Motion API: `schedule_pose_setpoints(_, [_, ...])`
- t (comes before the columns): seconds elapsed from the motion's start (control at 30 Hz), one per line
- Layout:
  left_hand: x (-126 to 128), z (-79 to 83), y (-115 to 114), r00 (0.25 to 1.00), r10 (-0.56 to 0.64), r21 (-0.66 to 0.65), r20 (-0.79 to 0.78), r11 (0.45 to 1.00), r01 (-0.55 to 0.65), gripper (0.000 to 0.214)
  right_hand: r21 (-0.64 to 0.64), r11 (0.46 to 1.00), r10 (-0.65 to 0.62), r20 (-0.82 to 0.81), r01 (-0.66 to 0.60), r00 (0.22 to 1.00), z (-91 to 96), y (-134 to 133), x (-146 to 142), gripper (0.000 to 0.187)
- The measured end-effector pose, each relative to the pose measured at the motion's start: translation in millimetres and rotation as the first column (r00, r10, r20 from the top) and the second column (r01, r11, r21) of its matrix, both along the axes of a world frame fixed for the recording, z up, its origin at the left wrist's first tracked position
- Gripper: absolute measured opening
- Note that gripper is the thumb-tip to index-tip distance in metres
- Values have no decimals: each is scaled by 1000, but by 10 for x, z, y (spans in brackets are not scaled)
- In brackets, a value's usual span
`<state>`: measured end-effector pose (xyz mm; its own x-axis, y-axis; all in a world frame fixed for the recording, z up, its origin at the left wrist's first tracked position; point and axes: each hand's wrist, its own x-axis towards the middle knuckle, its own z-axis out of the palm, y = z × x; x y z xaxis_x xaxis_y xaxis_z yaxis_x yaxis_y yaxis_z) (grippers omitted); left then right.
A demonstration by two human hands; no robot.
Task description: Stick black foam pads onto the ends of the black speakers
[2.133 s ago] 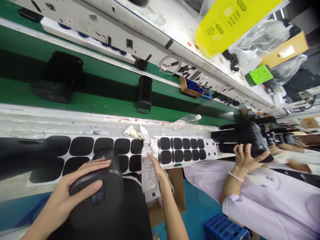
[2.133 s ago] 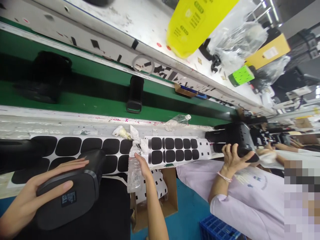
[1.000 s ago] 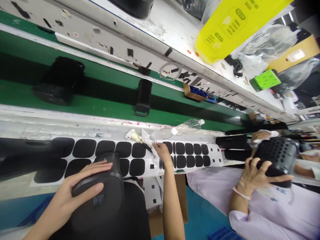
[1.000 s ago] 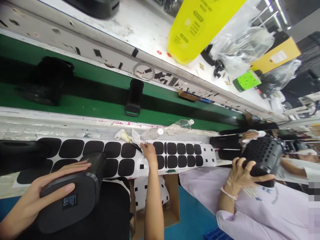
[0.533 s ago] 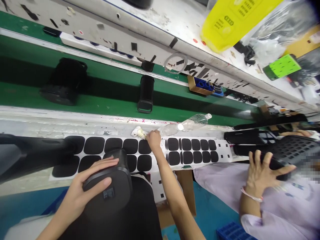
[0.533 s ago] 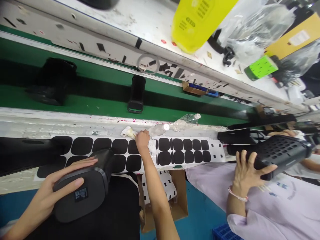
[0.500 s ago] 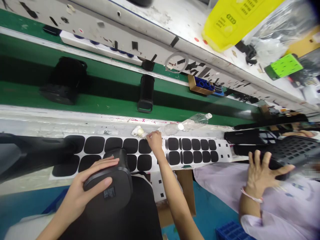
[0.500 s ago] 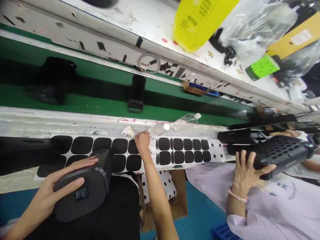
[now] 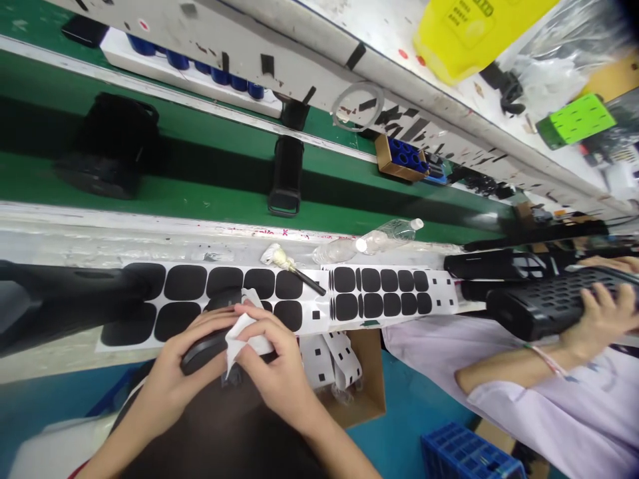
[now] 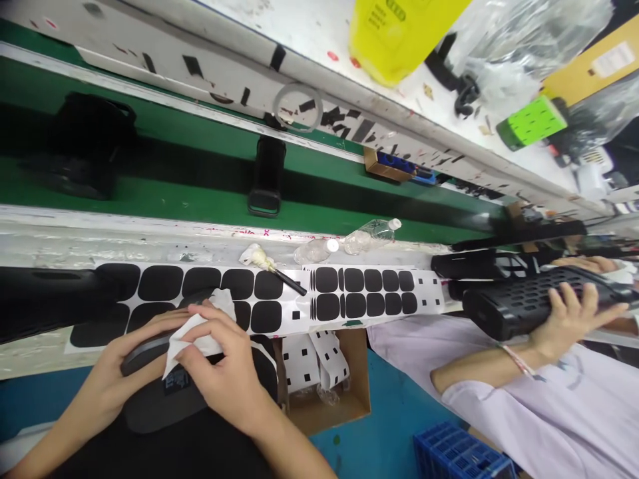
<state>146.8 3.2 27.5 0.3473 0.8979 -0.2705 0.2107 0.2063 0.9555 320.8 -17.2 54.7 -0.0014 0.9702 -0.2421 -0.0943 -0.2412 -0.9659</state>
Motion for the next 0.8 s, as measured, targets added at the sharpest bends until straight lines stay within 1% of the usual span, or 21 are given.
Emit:
schedule_pose_setpoints(0.07, [4, 8, -19, 1000, -29, 22, 8, 999, 28, 33, -81, 996, -46, -68, 40, 997, -23, -13, -22, 43])
schedule_pose_setpoints(0.1, [13, 19, -30, 1000, -24, 20, 10, 1000, 24, 34, -123, 992, -51, -93, 39, 994, -25, -22, -24, 49])
schedule_pose_setpoints(0.13, [25, 33, -41, 1000, -11, 11, 12, 1000, 11, 33, -159, 987, -41, -104, 24, 994, -23, -32, -18, 50])
schedule_pose_setpoints(0.2, [51, 62, -60, 1000, 25, -13, 18, 1000, -24, 30, -188, 981, 28, -99, -47, 995, -22, -55, 21, 36])
schedule_pose_setpoints(0.23, [62, 73, -67, 999, 40, -21, 18, 999, -40, 27, -184, 978, 77, -101, -95, 992, -26, -68, 54, 32])
schedule_pose_setpoints(0.3, [75, 83, -71, 1000, 18, -11, 20, 1000, -18, 25, -151, 975, 140, -149, -163, 979, -50, -95, 136, 36])
schedule_pose_setpoints(0.33, [76, 82, -70, 1000, -5, -2, 20, 1000, 5, 25, -132, 975, 151, -194, -178, 969, -67, -106, 177, 37])
schedule_pose_setpoints(0.4, [73, 68, -63, 999, -48, 16, 15, 999, 47, 26, -106, 980, 130, -287, -166, 949, -96, -117, 239, 37])
schedule_pose_setpoints(0.47, [67, 46, -55, 998, -67, 40, 8, 997, 67, 26, -102, 982, 112, -342, -156, 933, -94, -104, 257, 34])
schedule_pose_setpoints(0.5, [64, 34, -52, 998, -68, 53, 5, 996, 68, 26, -104, 980, 125, -334, -168, 934, -78, -89, 248, 34])
schedule_pose_setpoints(0.57, [57, 10, -46, 998, -70, 83, -1, 994, 70, 25, -122, 975, 153, -242, -187, 958, -26, -47, 209, 38])
schedule_pose_setpoints(0.63, [44, -7, -41, 998, -61, 92, -2, 994, 61, 24, -145, 974, 153, -146, -174, 977, 22, -6, 171, 44])
schedule_pose_setpoints(0.67, [36, -12, -40, 998, -59, 89, -1, 994, 58, 23, -158, 974, 144, -131, -164, 981, 33, 7, 165, 43])
schedule_pose_setpoints(0.73, [20, -19, -38, 997, -78, 77, 4, 994, 77, 24, -177, 968, 144, -190, -178, 971, 25, 13, 188, 37])
schedule_pose_setpoints(0.8, [12, -22, -40, 995, -101, 73, 11, 992, 100, 26, -166, 962, 161, -298, -217, 941, -11, -3, 244, 35])
